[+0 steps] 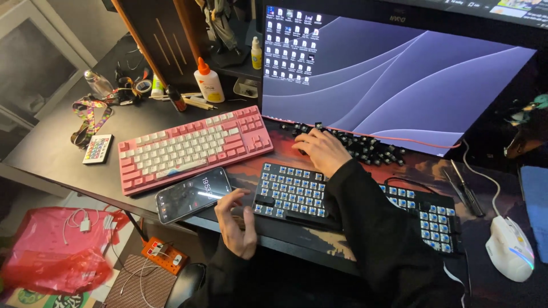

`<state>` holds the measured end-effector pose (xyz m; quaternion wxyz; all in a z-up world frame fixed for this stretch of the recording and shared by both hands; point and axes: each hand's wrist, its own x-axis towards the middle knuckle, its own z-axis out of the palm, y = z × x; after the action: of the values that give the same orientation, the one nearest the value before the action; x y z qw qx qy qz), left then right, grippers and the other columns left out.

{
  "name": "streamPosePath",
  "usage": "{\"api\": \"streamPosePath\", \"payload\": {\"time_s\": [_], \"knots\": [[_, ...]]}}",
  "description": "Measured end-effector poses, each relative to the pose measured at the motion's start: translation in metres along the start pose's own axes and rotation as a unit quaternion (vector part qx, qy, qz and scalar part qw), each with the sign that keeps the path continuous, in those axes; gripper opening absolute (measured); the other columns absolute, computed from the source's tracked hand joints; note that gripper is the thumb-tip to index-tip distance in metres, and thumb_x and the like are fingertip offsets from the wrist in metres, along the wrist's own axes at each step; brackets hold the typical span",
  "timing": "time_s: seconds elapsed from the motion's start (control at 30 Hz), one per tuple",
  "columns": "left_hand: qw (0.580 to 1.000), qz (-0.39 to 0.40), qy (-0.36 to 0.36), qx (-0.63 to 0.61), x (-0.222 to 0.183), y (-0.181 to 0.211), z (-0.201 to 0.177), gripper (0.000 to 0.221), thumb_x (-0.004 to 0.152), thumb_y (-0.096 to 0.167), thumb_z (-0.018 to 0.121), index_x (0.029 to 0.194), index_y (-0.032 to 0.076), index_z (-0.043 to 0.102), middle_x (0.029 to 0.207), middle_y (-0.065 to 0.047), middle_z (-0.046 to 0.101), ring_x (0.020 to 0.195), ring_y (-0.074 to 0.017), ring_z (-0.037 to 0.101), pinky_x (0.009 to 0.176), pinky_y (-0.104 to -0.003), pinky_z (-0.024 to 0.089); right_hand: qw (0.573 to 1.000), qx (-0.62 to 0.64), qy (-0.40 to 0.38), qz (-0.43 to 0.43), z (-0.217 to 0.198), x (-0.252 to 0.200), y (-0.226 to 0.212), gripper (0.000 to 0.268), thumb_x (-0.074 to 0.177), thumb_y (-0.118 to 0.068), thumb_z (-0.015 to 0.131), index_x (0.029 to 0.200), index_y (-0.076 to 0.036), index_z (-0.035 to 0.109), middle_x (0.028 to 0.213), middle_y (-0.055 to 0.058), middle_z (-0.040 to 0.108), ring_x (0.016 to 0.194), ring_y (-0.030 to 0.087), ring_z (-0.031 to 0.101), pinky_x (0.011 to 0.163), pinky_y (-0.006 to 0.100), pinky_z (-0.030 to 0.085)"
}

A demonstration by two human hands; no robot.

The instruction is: Installing individual keycaps onto the switches of a mechanical keyboard base.

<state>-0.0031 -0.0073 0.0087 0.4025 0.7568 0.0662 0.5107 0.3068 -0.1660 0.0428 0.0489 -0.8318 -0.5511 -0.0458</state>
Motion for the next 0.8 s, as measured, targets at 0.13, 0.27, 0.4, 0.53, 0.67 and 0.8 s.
{"api": "streamPosePath", "payload": {"time_s": [0.13, 0.27, 0.4, 0.53, 0.67, 0.8], "knots": [[1.000, 0.004, -0.005, -0.028, 0.000, 0.004, -0.002, 0.020, 0.118, 0.003, 0.060, 0.138, 0.005, 0.064, 0.136, -0.017, 0.075, 0.123, -0.0300, 0.072, 0.100, -0.037, 0.057, 0.999, -0.012, 0.015, -0.030, 0.021, 0.006, 0.013, 0.041, 0.111, -0.003, 0.068, 0.140, -0.025, 0.087, 0.148, -0.006, 0.082, 0.126, 0.029, 0.067, 0.109, 0.049, 0.053], [1.000, -0.007, -0.002, -0.019, -0.002, -0.001, -0.006, 0.016, 0.114, 0.001, 0.061, 0.127, 0.005, 0.068, 0.126, -0.015, 0.073, 0.117, -0.0299, 0.071, 0.099, -0.038, 0.059, 0.999, -0.002, 0.044, -0.030, 0.004, -0.001, -0.001, 0.029, 0.108, -0.012, 0.078, 0.135, -0.019, 0.087, 0.135, 0.003, 0.084, 0.122, 0.027, 0.072, 0.107, 0.048, 0.059], [1.000, 0.015, 0.012, 0.006, 0.002, -0.008, -0.008, 0.014, 0.111, -0.001, 0.061, 0.121, 0.004, 0.070, 0.119, -0.016, 0.076, 0.111, -0.0311, 0.072, 0.101, -0.041, 0.056, 0.950, 0.261, 0.156, -0.071, -0.041, -0.021, -0.081, 0.020, 0.108, -0.015, 0.086, 0.127, -0.008, 0.087, 0.121, 0.012, 0.087, 0.117, 0.029, 0.074, 0.107, 0.047, 0.058], [1.000, 0.019, 0.011, 0.016, 0.005, -0.006, -0.007, 0.012, 0.113, -0.001, 0.061, 0.117, 0.005, 0.071, 0.116, -0.015, 0.075, 0.108, -0.0311, 0.071, 0.101, -0.041, 0.055, 0.922, 0.326, 0.167, -0.126, -0.033, -0.044, -0.152, 0.024, 0.119, -0.029, 0.076, 0.117, -0.005, 0.080, 0.116, 0.011, 0.079, 0.110, 0.031, 0.071, 0.098, 0.046, 0.058], [0.999, 0.039, 0.010, 0.034, 0.009, 0.003, -0.009, 0.016, 0.106, -0.005, 0.058, 0.110, 0.005, 0.070, 0.108, -0.012, 0.073, 0.096, -0.0275, 0.064, 0.092, -0.039, 0.050, 0.966, 0.170, 0.157, -0.120, -0.006, -0.051, -0.180, 0.022, 0.115, -0.022, 0.085, 0.125, -0.003, 0.081, 0.120, 0.011, 0.079, 0.115, 0.029, 0.073, 0.104, 0.042, 0.062], [0.997, 0.062, 0.006, 0.047, 0.011, 0.006, -0.010, 0.014, 0.105, -0.005, 0.061, 0.105, 0.005, 0.070, 0.105, -0.012, 0.073, 0.093, -0.0287, 0.065, 0.092, -0.041, 0.051, 0.951, 0.134, 0.251, -0.123, -0.006, -0.051, -0.198, 0.013, 0.117, -0.011, 0.081, 0.119, 0.002, 0.079, 0.110, 0.014, 0.072, 0.104, 0.035, 0.067, 0.097, 0.046, 0.060]]}}
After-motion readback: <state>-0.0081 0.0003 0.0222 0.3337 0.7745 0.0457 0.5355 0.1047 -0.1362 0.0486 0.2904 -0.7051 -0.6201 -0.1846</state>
